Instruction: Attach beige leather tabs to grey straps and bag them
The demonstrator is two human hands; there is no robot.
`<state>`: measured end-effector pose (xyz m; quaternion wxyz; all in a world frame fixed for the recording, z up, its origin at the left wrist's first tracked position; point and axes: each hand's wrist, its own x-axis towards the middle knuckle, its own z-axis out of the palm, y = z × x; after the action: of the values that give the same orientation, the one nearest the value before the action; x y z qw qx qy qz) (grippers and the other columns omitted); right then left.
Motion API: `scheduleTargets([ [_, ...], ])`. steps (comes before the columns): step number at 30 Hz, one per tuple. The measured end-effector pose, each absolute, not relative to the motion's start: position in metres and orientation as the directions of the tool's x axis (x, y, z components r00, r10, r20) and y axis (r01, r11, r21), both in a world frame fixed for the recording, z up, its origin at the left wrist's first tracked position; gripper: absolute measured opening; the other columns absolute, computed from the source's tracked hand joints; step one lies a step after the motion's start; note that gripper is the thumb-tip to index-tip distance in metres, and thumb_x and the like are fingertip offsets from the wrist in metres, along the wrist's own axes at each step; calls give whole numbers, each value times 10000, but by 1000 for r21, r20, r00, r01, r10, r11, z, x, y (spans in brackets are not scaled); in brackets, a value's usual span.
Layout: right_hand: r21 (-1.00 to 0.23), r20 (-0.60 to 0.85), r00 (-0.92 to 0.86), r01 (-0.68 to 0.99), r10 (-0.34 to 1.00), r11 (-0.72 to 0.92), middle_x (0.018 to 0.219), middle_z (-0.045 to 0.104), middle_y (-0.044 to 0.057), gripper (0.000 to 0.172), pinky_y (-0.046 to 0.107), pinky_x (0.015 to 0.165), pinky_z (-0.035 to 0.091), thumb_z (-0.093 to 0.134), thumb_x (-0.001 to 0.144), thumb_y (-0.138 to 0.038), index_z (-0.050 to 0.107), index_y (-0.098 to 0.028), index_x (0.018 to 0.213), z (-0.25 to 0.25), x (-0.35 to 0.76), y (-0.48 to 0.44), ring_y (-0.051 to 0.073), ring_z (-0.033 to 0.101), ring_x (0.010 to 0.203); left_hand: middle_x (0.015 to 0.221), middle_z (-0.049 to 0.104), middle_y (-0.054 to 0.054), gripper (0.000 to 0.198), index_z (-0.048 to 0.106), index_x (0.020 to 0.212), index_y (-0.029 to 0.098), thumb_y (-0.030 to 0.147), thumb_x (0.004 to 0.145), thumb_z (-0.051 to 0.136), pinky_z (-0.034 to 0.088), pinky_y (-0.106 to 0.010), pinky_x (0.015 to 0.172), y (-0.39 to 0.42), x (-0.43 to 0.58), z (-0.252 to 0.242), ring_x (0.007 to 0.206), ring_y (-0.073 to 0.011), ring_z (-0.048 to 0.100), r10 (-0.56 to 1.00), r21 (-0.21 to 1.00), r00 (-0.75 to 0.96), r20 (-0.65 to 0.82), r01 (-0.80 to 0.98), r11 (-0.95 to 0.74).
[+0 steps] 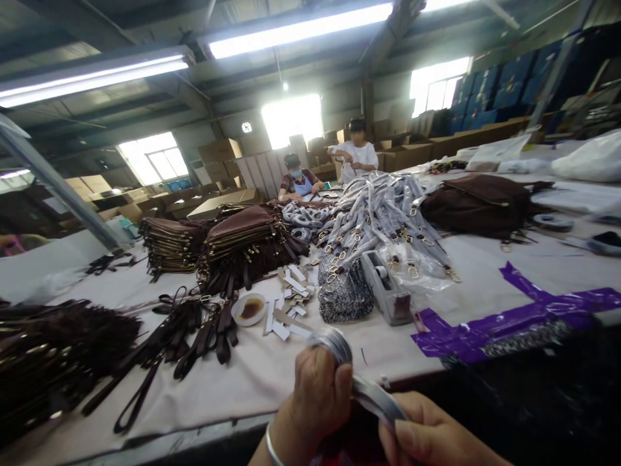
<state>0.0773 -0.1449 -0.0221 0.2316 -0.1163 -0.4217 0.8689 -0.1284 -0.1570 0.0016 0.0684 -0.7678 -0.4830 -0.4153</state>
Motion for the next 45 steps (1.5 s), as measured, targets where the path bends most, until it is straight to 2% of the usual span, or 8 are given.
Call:
scheduleTargets([
  [5, -824, -265, -827, -72, 495, -563, 411, 482, -92, 435, 170, 298, 236, 745, 773, -598, 584, -196, 809, -11, 98, -114, 65, 300, 276, 705, 629, -61, 224, 561, 865, 225, 382, 830, 717, 339, -346, 573, -174, -125, -29, 627, -237, 543, 837, 289, 266, 478, 852, -436],
  [9, -924, -167, -685, 359, 710, 129, 630, 636, -25, 205, 228, 517, 426, 757, 773, -365, 670, -193, 843, 1, 111, -82, 135, 547, 541, 731, 594, -37, 232, 591, 893, 220, 445, 879, 648, 263, -331, 566, -181, -123, -47, 615, -187, 439, 903, 533, 309, 297, 731, -426],
  [13, -717, 145, -875, 229, 462, 658, 822, 679, 56, 336, 344, 798, 452, 518, 986, -402, 673, -190, 777, -6, 110, -73, 209, 595, 821, 733, 525, -36, 542, 616, 821, 185, 678, 956, 438, 344, -312, 622, -189, -117, -34, 646, -157, 412, 883, 973, 469, 24, 194, -129],
  [18, -940, 202, -737, 40, 645, 340, 649, 473, -16, 622, 278, 589, 392, 263, 1041, -651, 500, -203, 682, -38, 80, -105, 143, 437, 603, 514, 422, 11, 607, 643, 754, 202, 781, 878, 511, 367, -320, 545, -199, -113, -9, 515, -150, 374, 905, 854, 376, -198, -387, 348],
  [27, -960, 50, -676, -235, 735, -151, 763, 678, 46, 553, 259, 560, 484, 465, 979, -695, 594, -169, 1089, -50, 35, -149, 159, 603, 587, 381, 267, 57, 716, 315, 481, 212, 764, 873, 551, 398, -195, 547, -187, -98, -27, 457, -96, 437, 953, 515, 286, -102, -804, 296],
  [37, -942, 107, -646, 178, 756, 285, 761, 657, 56, 459, 321, 665, 482, 331, 1047, -516, 573, -195, 824, -54, 60, -136, 200, 615, 690, 667, 656, -58, 647, 708, 750, 138, 744, 889, 530, 488, -313, 727, -199, -99, -57, 660, -184, 591, 959, 639, 184, -217, -716, 282],
  [41, -457, 228, -849, 339, 477, 822, 774, 687, 83, 186, 349, 565, 347, 551, 916, -331, 618, -173, 843, -55, 76, -128, 218, 594, 631, 727, 621, -24, 564, 728, 901, 121, 679, 851, 660, 408, -253, 643, -201, -129, -39, 638, -132, 491, 898, 888, 344, -275, -266, 374],
  [45, -51, 143, -975, 163, 169, 985, 721, 648, 43, 170, 365, 532, 286, 672, 876, -338, 627, -193, 799, -51, 76, -135, 224, 564, 617, 750, 626, 9, 377, 743, 936, 171, 535, 841, 717, 374, -248, 613, -205, -142, -26, 649, -137, 488, 767, 891, 454, -453, 260, 372],
])
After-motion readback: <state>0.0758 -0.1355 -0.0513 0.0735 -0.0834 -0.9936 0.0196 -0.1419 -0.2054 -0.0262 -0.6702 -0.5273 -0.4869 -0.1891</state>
